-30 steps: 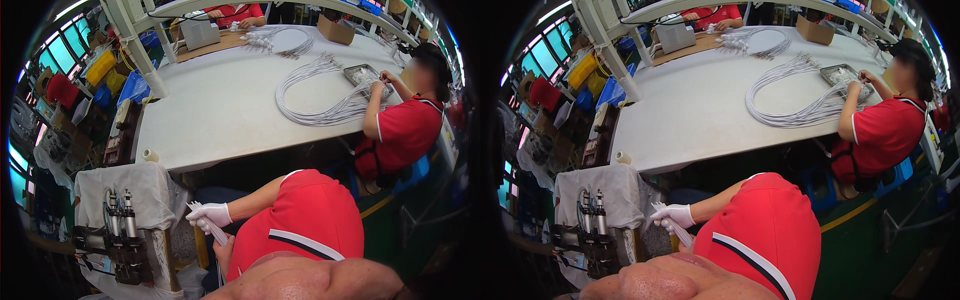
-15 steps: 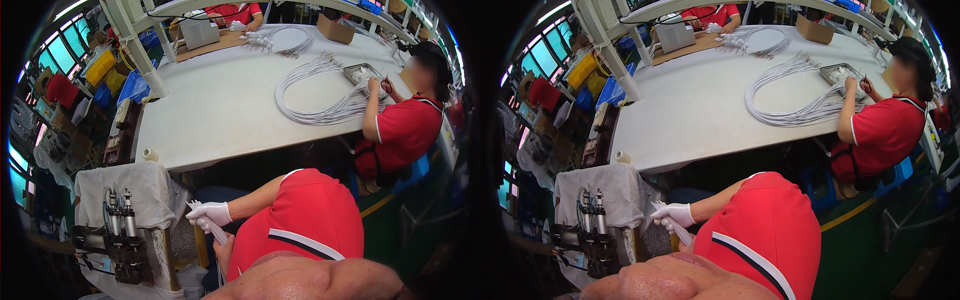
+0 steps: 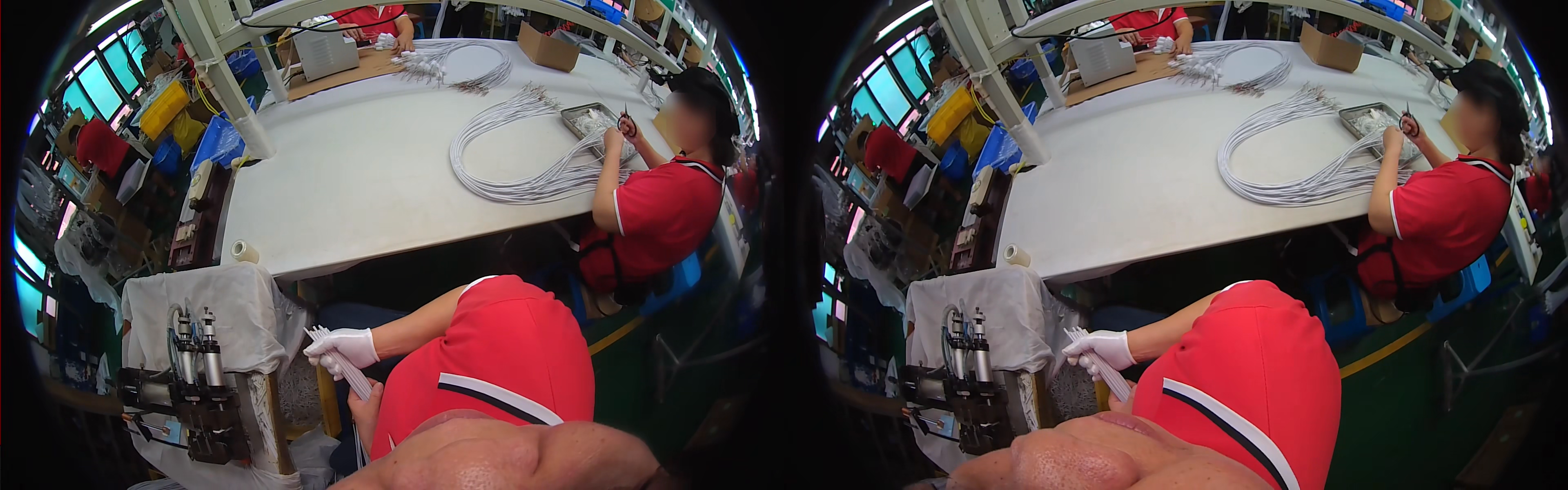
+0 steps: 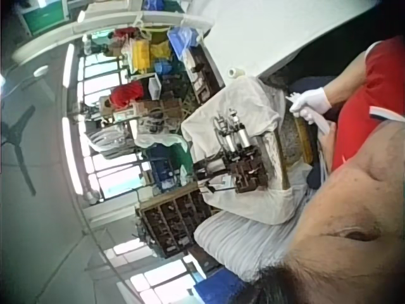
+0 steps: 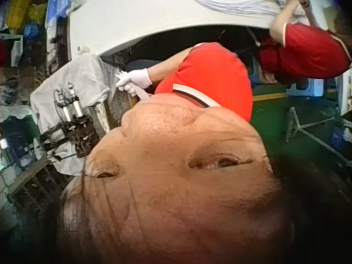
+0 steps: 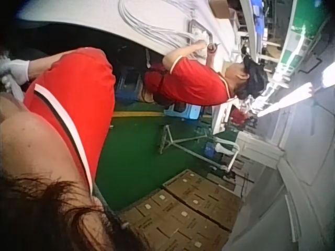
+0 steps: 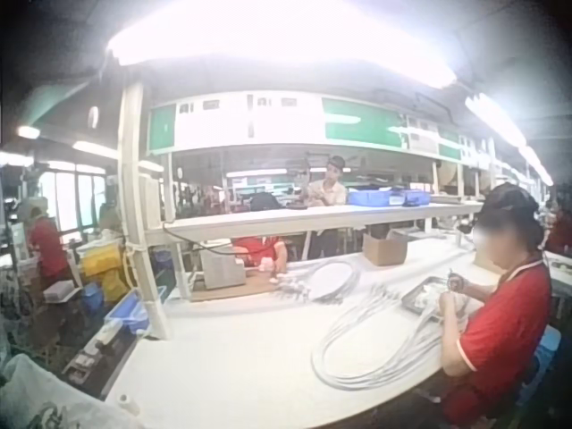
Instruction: The person inserts the ends of individual wires into a machine to process them one by one, then gathers the bundle and wraps tape around it.
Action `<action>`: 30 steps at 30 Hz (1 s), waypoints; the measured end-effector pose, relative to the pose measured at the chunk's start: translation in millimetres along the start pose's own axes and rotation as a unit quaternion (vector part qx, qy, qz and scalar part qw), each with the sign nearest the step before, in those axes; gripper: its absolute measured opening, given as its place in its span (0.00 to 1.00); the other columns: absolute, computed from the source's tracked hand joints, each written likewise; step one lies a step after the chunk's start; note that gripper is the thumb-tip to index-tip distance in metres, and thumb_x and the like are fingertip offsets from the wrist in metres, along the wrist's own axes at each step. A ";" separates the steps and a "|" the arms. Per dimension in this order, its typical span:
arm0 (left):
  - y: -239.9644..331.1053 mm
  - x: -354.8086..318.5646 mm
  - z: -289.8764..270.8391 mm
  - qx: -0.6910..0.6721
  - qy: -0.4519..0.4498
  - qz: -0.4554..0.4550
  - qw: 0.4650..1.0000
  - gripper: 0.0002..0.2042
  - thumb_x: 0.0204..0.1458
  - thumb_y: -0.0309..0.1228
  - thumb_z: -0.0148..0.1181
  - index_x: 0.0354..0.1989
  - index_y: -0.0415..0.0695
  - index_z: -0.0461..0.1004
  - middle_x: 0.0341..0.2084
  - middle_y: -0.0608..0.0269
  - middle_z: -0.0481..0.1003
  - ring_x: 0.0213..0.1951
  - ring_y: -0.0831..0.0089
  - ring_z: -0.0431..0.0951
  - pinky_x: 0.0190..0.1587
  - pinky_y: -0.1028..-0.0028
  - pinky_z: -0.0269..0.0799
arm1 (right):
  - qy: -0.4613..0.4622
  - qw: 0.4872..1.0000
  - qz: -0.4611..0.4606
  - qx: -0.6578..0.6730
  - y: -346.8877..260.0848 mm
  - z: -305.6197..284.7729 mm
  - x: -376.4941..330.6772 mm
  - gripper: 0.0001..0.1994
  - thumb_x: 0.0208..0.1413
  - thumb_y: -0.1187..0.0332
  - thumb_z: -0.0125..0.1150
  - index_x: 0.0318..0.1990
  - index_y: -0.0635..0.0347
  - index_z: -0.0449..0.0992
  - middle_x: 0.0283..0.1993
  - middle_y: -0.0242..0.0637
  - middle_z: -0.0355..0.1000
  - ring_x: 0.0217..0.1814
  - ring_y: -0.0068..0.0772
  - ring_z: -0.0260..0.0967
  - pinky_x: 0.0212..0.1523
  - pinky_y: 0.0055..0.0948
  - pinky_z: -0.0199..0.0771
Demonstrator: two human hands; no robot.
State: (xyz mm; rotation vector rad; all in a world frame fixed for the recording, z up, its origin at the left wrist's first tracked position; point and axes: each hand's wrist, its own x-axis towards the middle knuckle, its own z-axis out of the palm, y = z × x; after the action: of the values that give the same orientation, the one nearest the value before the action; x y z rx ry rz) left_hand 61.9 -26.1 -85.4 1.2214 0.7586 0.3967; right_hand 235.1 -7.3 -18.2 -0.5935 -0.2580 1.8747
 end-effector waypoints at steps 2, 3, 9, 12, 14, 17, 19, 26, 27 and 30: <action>-0.1 0.0 1.4 0.000 0.001 0.001 1.000 0.09 0.46 0.26 0.62 0.32 0.42 0.68 0.24 0.68 0.70 0.25 0.82 0.68 0.31 0.80 0.65 | 0.017 1.000 -0.012 -0.009 -1.5 2.4 -2.7 0.12 0.55 0.58 0.54 0.27 0.55 0.67 0.12 0.23 0.57 0.13 0.20 0.54 0.19 0.23 0.57; -0.9 0.8 2.2 0.012 0.006 0.007 1.000 0.10 0.45 0.27 0.63 0.33 0.41 0.68 0.24 0.67 0.70 0.25 0.80 0.69 0.31 0.79 0.65 | 0.018 1.000 -0.013 -0.008 -1.6 2.0 -3.8 0.12 0.55 0.58 0.54 0.27 0.55 0.67 0.12 0.23 0.57 0.13 0.20 0.54 0.19 0.23 0.57; -0.3 -12.4 16.0 0.227 0.184 0.094 0.952 0.18 0.41 0.29 0.65 0.38 0.36 0.66 0.25 0.57 0.72 0.27 0.65 0.72 0.34 0.68 0.68 | -0.009 0.999 -0.013 -0.028 -3.2 16.1 2.3 0.12 0.56 0.59 0.53 0.27 0.55 0.67 0.11 0.22 0.52 0.12 0.19 0.49 0.18 0.24 0.55; 2.3 -17.4 5.6 0.312 0.206 0.117 0.920 0.19 0.43 0.31 0.63 0.41 0.34 0.65 0.27 0.49 0.71 0.30 0.54 0.72 0.37 0.62 0.66 | -0.019 0.998 -0.060 -0.025 -14.8 31.0 2.7 0.11 0.56 0.60 0.52 0.26 0.55 0.66 0.10 0.22 0.52 0.11 0.20 0.50 0.18 0.24 0.56; -9.5 -24.4 0.2 0.421 0.317 0.232 0.818 0.18 0.48 0.33 0.59 0.43 0.34 0.66 0.31 0.43 0.69 0.34 0.46 0.70 0.39 0.59 0.63 | -0.032 0.995 -0.072 -0.060 -13.6 54.0 11.5 0.11 0.54 0.61 0.54 0.24 0.56 0.67 0.10 0.25 0.55 0.10 0.21 0.53 0.16 0.24 0.58; 0.1 -37.2 -10.9 0.403 0.349 0.251 0.808 0.17 0.49 0.33 0.58 0.41 0.32 0.66 0.31 0.42 0.69 0.36 0.45 0.68 0.40 0.59 0.63 | -0.074 0.986 -0.085 -0.119 -6.7 89.8 19.6 0.11 0.51 0.63 0.58 0.22 0.56 0.67 0.10 0.28 0.59 0.08 0.22 0.57 0.13 0.23 0.62; 28.2 -51.9 10.3 0.299 0.315 0.192 0.880 0.16 0.50 0.31 0.56 0.41 0.30 0.66 0.31 0.41 0.69 0.34 0.44 0.68 0.39 0.59 0.63 | -0.081 0.974 -0.143 -0.157 -8.6 99.0 12.2 0.13 0.50 0.63 0.60 0.20 0.59 0.69 0.10 0.29 0.60 0.09 0.21 0.57 0.12 0.21 0.61; 13.4 -70.0 3.3 0.029 0.253 0.187 0.949 0.10 0.52 0.21 0.50 0.41 0.32 0.64 0.31 0.58 0.70 0.27 0.76 0.70 0.33 0.78 0.68 | -0.239 0.934 -0.118 -0.237 -10.4 129.7 -14.7 0.17 0.52 0.59 0.58 0.39 0.66 0.71 0.31 0.35 0.71 0.32 0.23 0.70 0.32 0.22 0.71; 11.7 -67.4 6.9 -0.021 0.247 0.177 0.953 0.10 0.52 0.21 0.50 0.42 0.32 0.63 0.31 0.58 0.69 0.27 0.75 0.70 0.33 0.77 0.68 | -0.247 0.878 -0.202 -0.357 -8.9 100.3 10.2 0.19 0.52 0.59 0.60 0.45 0.65 0.69 0.38 0.32 0.71 0.40 0.20 0.67 0.42 0.23 0.68; 2.7 -64.8 13.5 -0.061 0.259 0.193 0.944 0.11 0.51 0.20 0.50 0.42 0.32 0.61 0.34 0.55 0.67 0.27 0.74 0.70 0.33 0.77 0.70 | -0.255 0.907 -0.160 -0.294 -24.9 92.0 -10.9 0.21 0.51 0.61 0.62 0.48 0.64 0.68 0.41 0.29 0.70 0.44 0.17 0.65 0.46 0.22 0.66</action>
State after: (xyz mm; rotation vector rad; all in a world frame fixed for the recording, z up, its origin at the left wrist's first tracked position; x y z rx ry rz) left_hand 26.6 -76.6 -61.1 1.1581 0.9213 1.1043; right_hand 210.8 1.4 74.2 -0.4058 -1.2244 1.5859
